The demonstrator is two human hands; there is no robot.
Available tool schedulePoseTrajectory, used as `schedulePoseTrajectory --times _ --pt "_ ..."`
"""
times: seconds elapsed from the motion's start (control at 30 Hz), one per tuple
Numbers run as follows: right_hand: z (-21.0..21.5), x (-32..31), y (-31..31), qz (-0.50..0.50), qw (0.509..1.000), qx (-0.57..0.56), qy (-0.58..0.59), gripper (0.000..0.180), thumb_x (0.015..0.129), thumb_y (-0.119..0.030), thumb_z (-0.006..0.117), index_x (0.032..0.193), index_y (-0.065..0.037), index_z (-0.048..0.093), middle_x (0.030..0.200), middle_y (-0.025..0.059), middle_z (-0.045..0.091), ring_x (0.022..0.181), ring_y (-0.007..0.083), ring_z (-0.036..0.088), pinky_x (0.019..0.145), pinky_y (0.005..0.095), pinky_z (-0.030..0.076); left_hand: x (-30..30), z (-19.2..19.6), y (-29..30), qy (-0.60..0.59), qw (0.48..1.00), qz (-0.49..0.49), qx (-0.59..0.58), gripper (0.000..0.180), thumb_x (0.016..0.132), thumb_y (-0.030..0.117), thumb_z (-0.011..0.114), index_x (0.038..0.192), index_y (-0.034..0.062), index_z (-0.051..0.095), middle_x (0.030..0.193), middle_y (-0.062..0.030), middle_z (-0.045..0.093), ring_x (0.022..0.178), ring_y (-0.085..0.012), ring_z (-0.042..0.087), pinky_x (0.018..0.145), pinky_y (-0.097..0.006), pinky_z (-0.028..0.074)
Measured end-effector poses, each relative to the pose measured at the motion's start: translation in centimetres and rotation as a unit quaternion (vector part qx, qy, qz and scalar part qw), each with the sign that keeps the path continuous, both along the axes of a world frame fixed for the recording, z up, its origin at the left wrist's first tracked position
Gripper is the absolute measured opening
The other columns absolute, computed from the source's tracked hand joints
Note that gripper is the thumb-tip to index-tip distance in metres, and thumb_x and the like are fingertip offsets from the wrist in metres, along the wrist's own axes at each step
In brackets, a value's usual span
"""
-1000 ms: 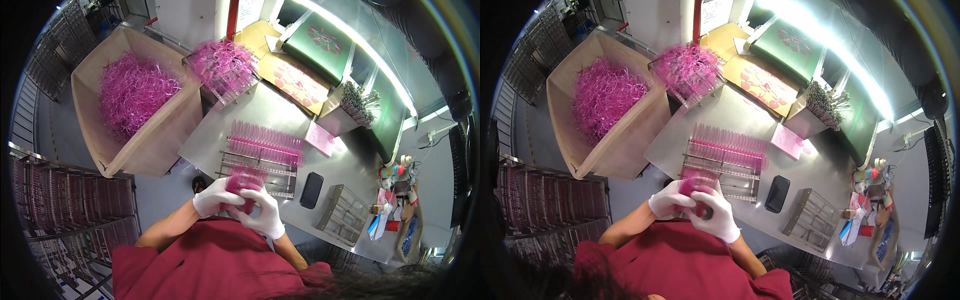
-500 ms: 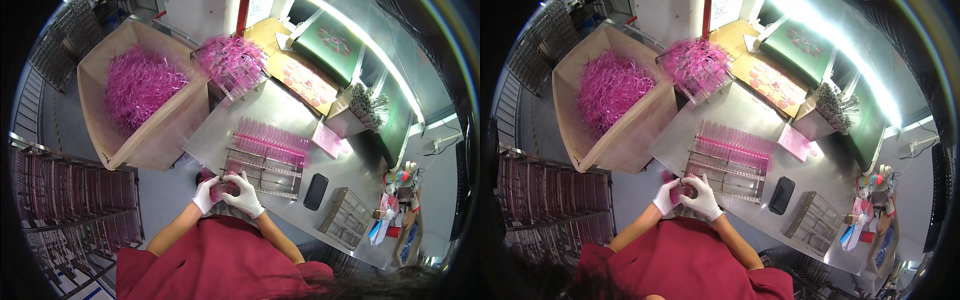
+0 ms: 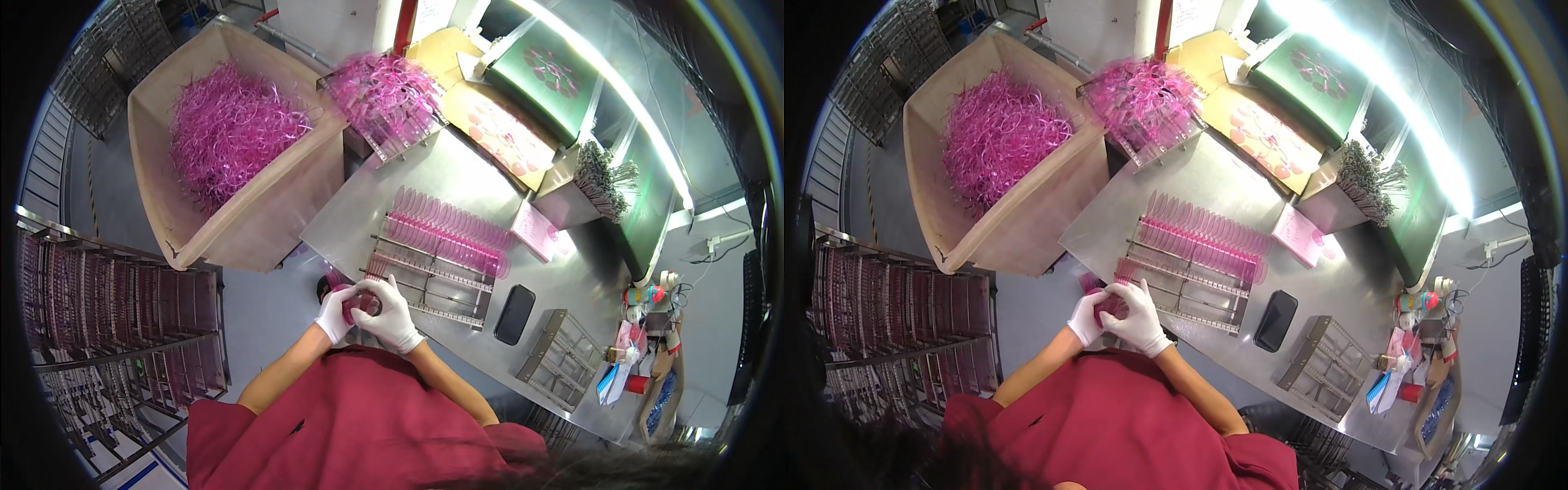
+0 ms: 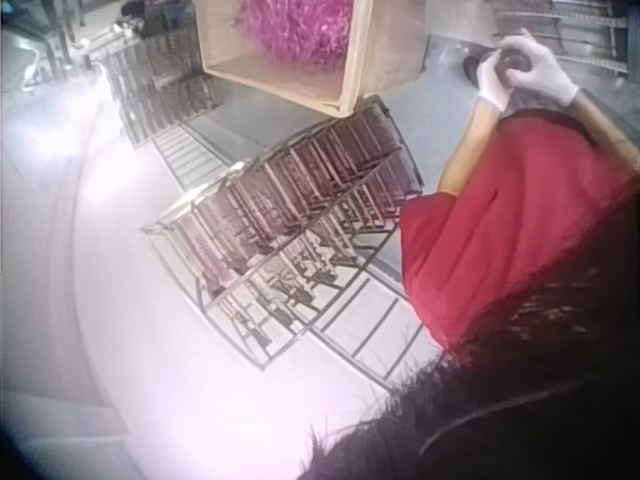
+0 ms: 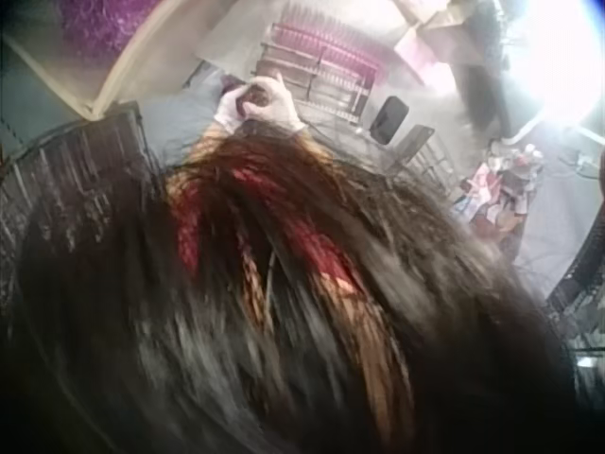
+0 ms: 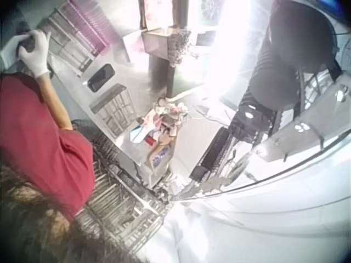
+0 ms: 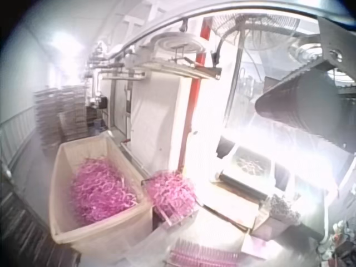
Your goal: The person puts on gloves and repeatedly picks pink decorative strands from a bin, then places them into slots on a metal rack. The person occasionally moves the rack to a nearby cart and returns to continue filling it.
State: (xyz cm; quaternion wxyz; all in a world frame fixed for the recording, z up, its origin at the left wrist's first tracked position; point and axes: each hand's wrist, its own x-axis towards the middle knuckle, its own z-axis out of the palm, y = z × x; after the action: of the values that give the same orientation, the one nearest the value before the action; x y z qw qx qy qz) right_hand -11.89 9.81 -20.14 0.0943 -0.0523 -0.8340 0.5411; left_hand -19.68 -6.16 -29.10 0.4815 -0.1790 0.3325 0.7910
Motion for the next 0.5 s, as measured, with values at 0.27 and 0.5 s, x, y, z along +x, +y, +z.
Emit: schedulePoseTrajectory --times 0.27,0.5 --pt "0.5 2.1 0.4 -0.016 0.994 0.108 0.033 0.054 0.077 -0.019 0.086 0.128 -0.015 0.070 0.123 0.0089 0.071 0.117 0.0299 0.069 0.126 0.0702 0.020 0.7 2.3 0.9 -0.010 0.995 0.039 -0.086 0.016 0.104 0.017 0.057 0.112 0.0083 0.068 0.111 -0.0094 0.074 0.104 -0.0238 0.072 0.091 -0.040 0.059" --pt "0.4 1.1 0.7 -0.019 0.999 0.027 0.009 0.051 0.078 -0.020 0.084 0.126 -0.009 0.070 0.118 0.0099 0.075 0.117 0.0296 0.072 0.128 0.0645 0.022 0.8 1.2 0.8 -0.005 0.997 0.030 -0.071 0.022 0.105 0.017 0.057 0.118 0.0031 0.067 0.115 -0.0142 0.074 0.107 -0.0292 0.073 0.096 -0.043 0.060"
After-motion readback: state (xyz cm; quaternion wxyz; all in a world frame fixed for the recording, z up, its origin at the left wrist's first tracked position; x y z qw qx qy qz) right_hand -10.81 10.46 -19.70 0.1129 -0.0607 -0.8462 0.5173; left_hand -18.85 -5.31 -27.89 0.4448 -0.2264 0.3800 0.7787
